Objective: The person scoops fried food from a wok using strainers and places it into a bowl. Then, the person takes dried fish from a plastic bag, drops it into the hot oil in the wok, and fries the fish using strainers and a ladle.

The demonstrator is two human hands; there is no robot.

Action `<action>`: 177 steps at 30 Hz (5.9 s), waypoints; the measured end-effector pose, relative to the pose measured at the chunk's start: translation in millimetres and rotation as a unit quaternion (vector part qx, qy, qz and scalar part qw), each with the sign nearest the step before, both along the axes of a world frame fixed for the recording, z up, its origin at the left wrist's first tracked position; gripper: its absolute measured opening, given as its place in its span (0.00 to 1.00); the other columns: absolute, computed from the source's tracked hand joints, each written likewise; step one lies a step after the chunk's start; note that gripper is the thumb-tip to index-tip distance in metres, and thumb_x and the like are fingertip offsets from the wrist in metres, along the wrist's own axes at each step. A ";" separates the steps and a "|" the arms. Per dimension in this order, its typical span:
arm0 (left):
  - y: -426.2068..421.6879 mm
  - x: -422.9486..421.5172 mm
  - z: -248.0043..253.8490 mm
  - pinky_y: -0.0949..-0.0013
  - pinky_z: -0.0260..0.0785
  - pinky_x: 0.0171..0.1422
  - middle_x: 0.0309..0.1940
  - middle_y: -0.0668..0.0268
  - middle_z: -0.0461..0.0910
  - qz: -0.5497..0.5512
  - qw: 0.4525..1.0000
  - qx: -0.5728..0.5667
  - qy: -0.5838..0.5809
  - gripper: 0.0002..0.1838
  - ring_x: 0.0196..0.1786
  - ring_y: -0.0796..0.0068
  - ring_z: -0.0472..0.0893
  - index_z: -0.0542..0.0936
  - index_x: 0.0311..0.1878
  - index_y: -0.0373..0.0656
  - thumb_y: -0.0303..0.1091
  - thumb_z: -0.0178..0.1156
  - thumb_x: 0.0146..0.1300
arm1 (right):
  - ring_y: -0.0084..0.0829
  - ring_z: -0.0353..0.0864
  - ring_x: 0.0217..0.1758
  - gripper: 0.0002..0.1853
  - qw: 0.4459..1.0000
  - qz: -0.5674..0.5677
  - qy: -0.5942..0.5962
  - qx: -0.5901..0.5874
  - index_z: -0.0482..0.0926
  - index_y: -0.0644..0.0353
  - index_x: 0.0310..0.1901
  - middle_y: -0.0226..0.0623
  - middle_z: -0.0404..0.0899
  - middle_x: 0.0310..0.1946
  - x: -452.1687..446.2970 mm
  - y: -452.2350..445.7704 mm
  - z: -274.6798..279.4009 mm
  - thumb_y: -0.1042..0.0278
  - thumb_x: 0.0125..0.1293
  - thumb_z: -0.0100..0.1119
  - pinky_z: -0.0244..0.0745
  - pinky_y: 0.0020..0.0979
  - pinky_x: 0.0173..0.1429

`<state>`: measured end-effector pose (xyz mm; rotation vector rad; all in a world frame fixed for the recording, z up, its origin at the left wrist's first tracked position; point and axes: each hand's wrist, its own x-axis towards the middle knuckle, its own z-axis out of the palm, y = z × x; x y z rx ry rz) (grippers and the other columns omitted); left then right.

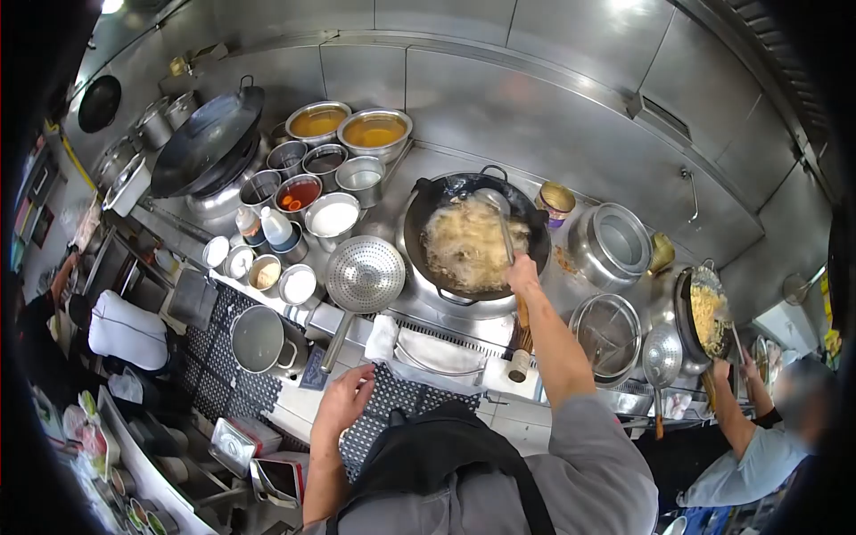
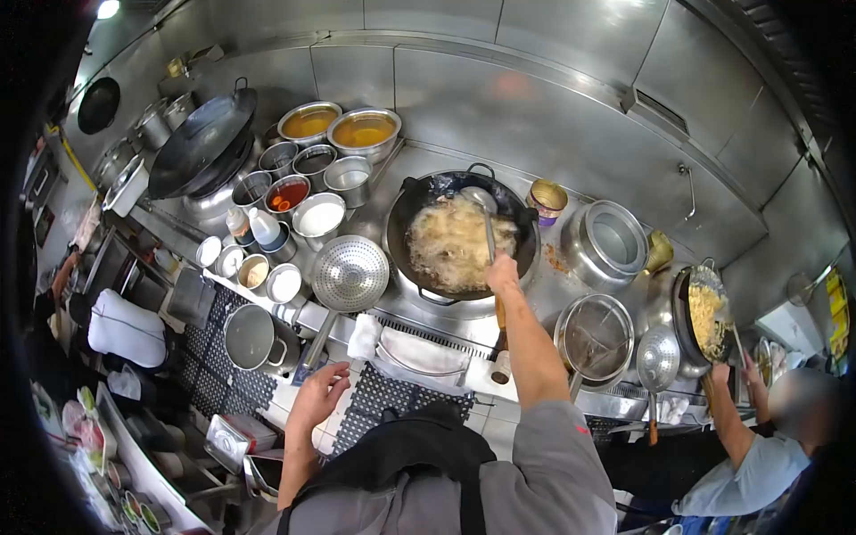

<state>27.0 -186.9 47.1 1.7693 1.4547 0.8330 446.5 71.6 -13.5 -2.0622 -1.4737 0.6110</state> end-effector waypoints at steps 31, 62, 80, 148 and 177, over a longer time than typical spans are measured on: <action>40.1 77.6 -14.3 0.64 0.79 0.47 0.46 0.53 0.85 -0.222 0.974 -0.031 -0.001 0.17 0.43 0.60 0.87 0.79 0.58 0.39 0.29 0.62 0.67 | 0.64 0.78 0.49 0.30 0.970 -0.160 -0.074 0.169 0.62 0.61 0.72 0.64 0.76 0.50 31.6 -236.4 -50.8 0.69 0.70 0.54 0.75 0.55 0.54; 23.7 22.3 -29.3 0.52 0.74 0.54 0.49 0.54 0.81 -0.185 0.980 0.050 0.049 0.18 0.51 0.48 0.81 0.76 0.58 0.42 0.35 0.59 0.67 | 0.53 0.76 0.57 0.14 0.969 -0.007 -0.150 0.197 0.80 0.70 0.51 0.56 0.77 0.52 26.5 -215.5 -21.2 0.70 0.70 0.58 0.72 0.45 0.61; -60.7 -23.9 -40.9 0.52 0.76 0.53 0.48 0.54 0.82 0.060 0.996 0.026 0.056 0.17 0.49 0.49 0.82 0.77 0.57 0.41 0.34 0.58 0.68 | 0.40 0.78 0.59 0.14 0.927 0.271 -0.013 0.260 0.78 0.69 0.57 0.47 0.72 0.60 -137.1 -98.5 41.5 0.72 0.74 0.54 0.76 0.33 0.57; 70.9 142.0 -39.0 0.81 0.56 0.28 0.22 0.79 0.67 -0.386 0.916 -0.082 -0.071 0.11 0.25 0.91 0.64 0.73 0.33 0.40 0.26 0.69 0.63 | 0.47 0.75 0.58 0.12 0.887 -0.251 -0.187 0.339 0.82 0.62 0.47 0.45 0.75 0.54 17.6 -396.2 131.5 0.75 0.61 0.60 0.73 0.40 0.63; -225.3 410.6 251.8 0.64 0.62 0.42 0.35 0.59 0.81 -0.832 0.038 -0.351 -0.427 0.27 0.30 0.71 0.75 0.82 0.47 0.38 0.59 0.60 0.69 | 0.44 0.81 0.51 0.09 0.820 -0.468 -0.164 0.286 0.82 0.64 0.47 0.44 0.77 0.50 93.6 -666.0 92.0 0.77 0.66 0.60 0.78 0.36 0.53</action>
